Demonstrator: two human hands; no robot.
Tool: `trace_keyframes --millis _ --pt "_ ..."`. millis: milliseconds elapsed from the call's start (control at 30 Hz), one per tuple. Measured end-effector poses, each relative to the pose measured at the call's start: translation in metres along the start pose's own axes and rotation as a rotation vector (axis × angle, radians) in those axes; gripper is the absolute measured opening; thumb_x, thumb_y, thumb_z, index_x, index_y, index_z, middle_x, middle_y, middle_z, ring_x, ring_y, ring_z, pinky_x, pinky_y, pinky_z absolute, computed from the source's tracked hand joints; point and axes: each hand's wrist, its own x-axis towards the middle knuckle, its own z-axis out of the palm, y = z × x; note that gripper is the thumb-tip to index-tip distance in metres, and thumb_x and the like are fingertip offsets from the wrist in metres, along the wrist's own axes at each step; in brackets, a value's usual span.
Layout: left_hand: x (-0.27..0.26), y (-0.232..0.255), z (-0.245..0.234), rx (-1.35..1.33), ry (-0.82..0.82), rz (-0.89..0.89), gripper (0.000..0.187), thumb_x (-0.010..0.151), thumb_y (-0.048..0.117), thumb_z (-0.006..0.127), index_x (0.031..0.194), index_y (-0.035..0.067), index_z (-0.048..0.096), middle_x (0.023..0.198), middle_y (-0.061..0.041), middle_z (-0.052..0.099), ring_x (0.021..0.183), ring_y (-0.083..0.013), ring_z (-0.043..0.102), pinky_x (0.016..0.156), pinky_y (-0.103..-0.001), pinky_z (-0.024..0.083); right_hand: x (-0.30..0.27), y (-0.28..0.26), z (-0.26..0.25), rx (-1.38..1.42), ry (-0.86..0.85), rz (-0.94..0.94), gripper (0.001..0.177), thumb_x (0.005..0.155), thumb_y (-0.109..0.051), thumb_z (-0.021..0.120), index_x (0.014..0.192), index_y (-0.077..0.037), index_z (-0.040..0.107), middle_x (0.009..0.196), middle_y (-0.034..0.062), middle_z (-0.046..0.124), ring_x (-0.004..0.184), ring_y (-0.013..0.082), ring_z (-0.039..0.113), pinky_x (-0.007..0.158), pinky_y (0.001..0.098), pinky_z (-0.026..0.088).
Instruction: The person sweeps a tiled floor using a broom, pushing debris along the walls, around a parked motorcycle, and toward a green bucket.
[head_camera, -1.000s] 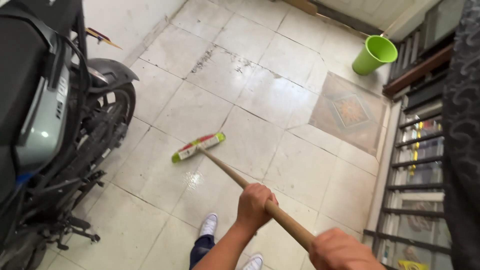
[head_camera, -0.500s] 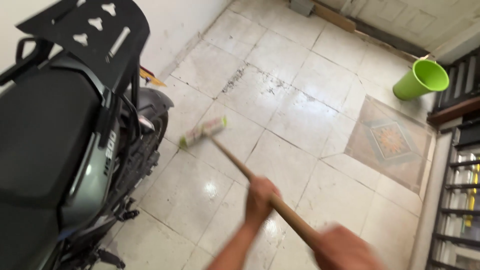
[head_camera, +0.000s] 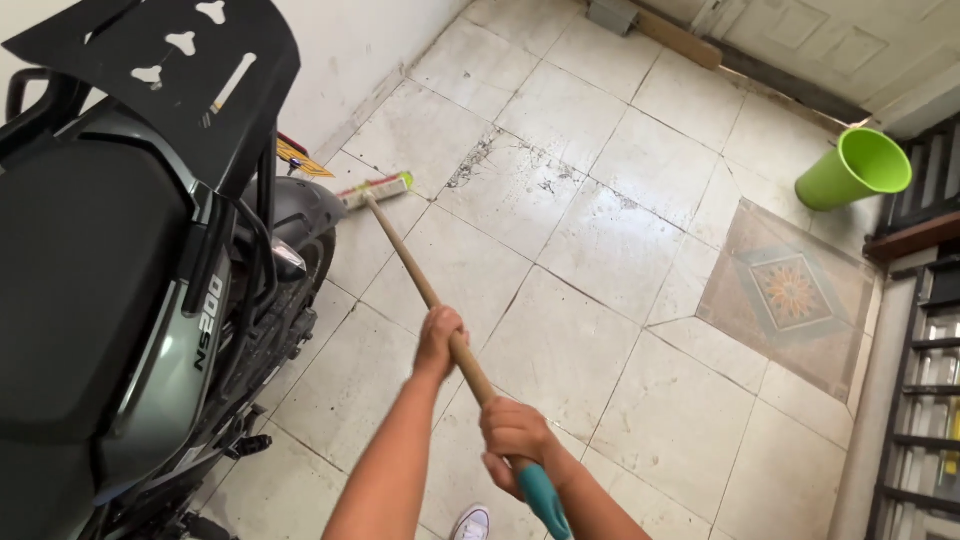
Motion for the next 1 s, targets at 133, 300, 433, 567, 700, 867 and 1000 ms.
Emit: trace_keyframes --millis 133,300,433,567,700,867,1000 --pt "-0.022 0.064 0.014 -0.01 -0.034 -0.016 0.024 0.078 0.0 0.065 0.07 0.012 0.045 0.076 -0.006 0.052 0.077 -0.0293 0.05 0.077 -0.041 0.041 -0.008 -0.059 -0.013 0.011 0.138 -0.008 0.042 0.103 -0.018 0.048 0.064 -0.006 0.038 0.061 0.0096 0.042 0.05 0.0267 0.041 0.055 0.0368 0.04" --pt "-0.041 0.154 0.042 -0.105 -0.121 -0.076 0.025 0.078 0.0 0.064 0.068 0.011 0.044 0.072 -0.007 0.052 0.077 -0.0272 0.05 0.074 -0.039 0.043 -0.037 -0.128 -0.027 -0.048 0.314 -0.04 0.036 0.098 -0.015 0.05 0.064 -0.006 0.039 0.056 0.0074 0.04 0.046 0.0235 0.037 0.051 0.0343 0.04" --pt "-0.079 0.211 0.072 -0.162 -0.257 -0.06 0.028 0.079 -0.003 0.063 0.068 0.011 0.041 0.073 -0.003 0.05 0.076 -0.0239 0.048 0.069 -0.036 0.042 -0.092 -0.183 -0.023 -0.175 0.423 0.046 0.029 0.09 -0.007 0.051 0.063 -0.008 0.039 0.054 0.0057 0.04 0.046 0.0215 0.037 0.052 0.0326 0.042" --pt "-0.145 0.285 0.117 -0.226 -0.373 0.03 0.026 0.079 0.0 0.064 0.067 0.012 0.045 0.073 -0.002 0.051 0.075 -0.0231 0.049 0.071 -0.036 0.044 -0.152 -0.266 -0.023 -0.269 0.524 0.09 0.035 0.097 -0.013 0.051 0.064 -0.009 0.04 0.054 0.0045 0.04 0.047 0.0205 0.037 0.052 0.0318 0.039" --pt "-0.228 0.375 0.169 -0.297 -0.502 0.141 0.02 0.079 0.005 0.065 0.067 0.011 0.05 0.073 -0.005 0.053 0.074 -0.027 0.052 0.076 -0.038 0.045 -0.227 -0.362 -0.024 -0.393 0.654 0.152 0.038 0.099 -0.019 0.051 0.065 -0.007 0.04 0.057 0.0052 0.039 0.048 0.0213 0.038 0.051 0.0327 0.038" --pt "-0.341 0.504 0.198 -0.344 -0.634 0.217 0.019 0.067 0.003 0.066 0.058 0.017 0.056 0.066 -0.002 0.056 0.067 -0.0248 0.053 0.063 -0.037 0.043 -0.297 -0.483 -0.015 -0.603 0.802 0.184 0.04 0.098 -0.019 0.05 0.063 -0.007 0.034 0.056 0.0057 0.034 0.046 0.0205 0.032 0.048 0.0331 0.03" --pt "-0.39 0.587 0.183 -0.449 -0.707 0.244 0.021 0.069 0.004 0.064 0.06 0.015 0.049 0.063 -0.003 0.055 0.064 -0.0253 0.053 0.065 -0.039 0.044 -0.32 -0.551 -0.02 -0.671 0.885 0.205 0.04 0.095 -0.023 0.049 0.058 -0.009 0.038 0.049 0.002 0.037 0.038 0.016 0.034 0.042 0.0307 0.034"
